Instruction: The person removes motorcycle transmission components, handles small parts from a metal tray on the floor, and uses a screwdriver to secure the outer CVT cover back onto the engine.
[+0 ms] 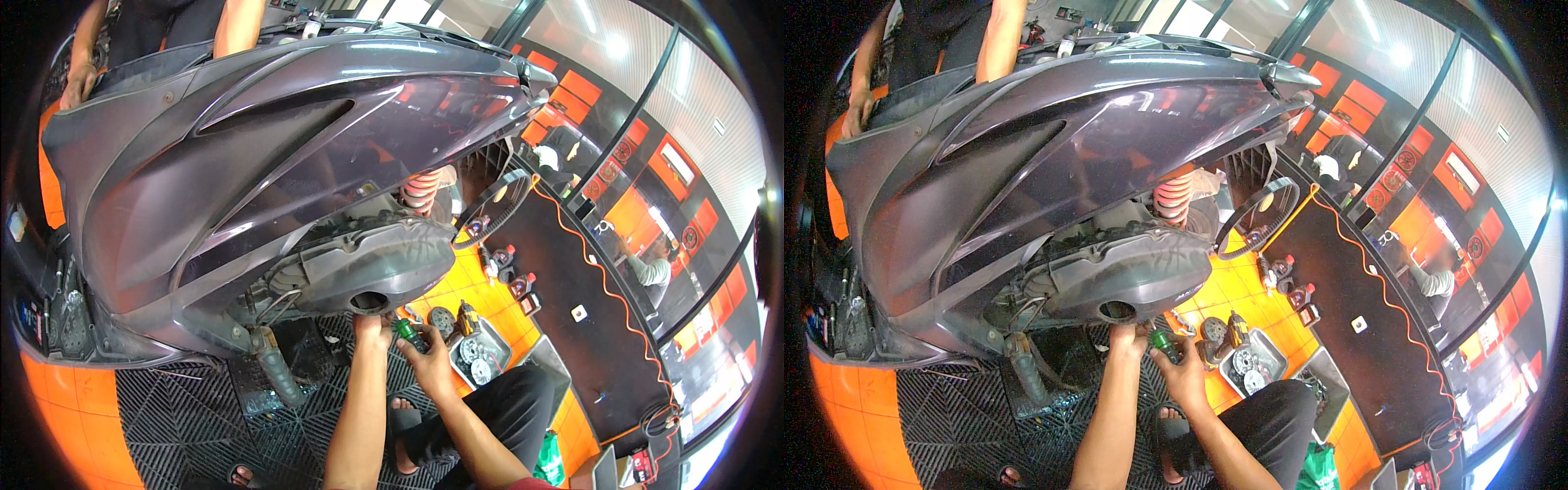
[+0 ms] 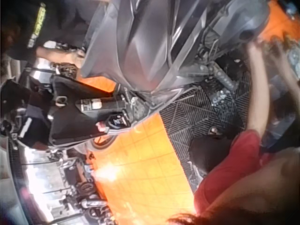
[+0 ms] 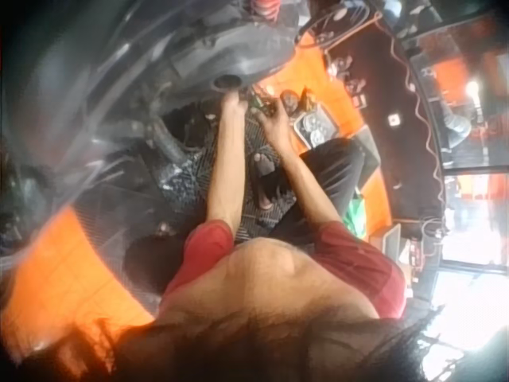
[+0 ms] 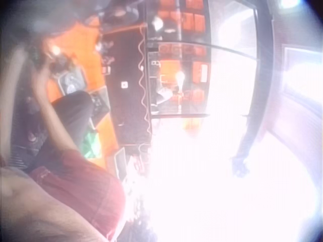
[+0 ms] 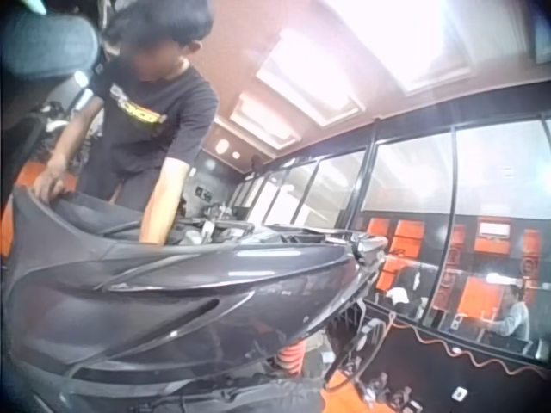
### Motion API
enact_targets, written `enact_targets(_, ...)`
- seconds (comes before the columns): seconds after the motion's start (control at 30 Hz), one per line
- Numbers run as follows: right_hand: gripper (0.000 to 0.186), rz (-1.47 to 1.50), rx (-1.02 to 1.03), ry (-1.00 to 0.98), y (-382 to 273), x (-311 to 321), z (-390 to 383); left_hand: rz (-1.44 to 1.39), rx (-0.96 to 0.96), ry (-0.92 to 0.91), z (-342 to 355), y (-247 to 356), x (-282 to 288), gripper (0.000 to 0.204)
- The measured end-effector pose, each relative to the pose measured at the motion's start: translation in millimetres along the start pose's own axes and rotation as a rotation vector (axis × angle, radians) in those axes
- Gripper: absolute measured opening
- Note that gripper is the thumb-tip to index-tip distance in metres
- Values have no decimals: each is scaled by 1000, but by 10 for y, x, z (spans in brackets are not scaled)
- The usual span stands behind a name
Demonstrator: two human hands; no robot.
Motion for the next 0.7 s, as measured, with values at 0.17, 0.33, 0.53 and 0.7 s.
enact_targets(0.17,32,1146,-835,-394,-2,-117,-48,49,27,12,-161,-6,-63,17)
enact_targets(0.33,54,325,-362,-276,158,28,-144,28,-171,116,-146,-38,-100,21)
enact_targets(0.53,37,18,-142,24,124,77,-410,-106,-90,133,-184,-128,-273,9)
enact_targets(0.7,51,833,-582,-446,211,43,-417,31,-121,65,-326,-80,-302,8)
Point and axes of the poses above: each hand's wrist, its own z-axis towards the middle knuckle, its own x-axis out of the back of the hand, y = z × x, the point moved 4 cm from there along z, towards the middle knuckle, and after that the axes turned 14 degrees about -z, right-handed, at the moved point
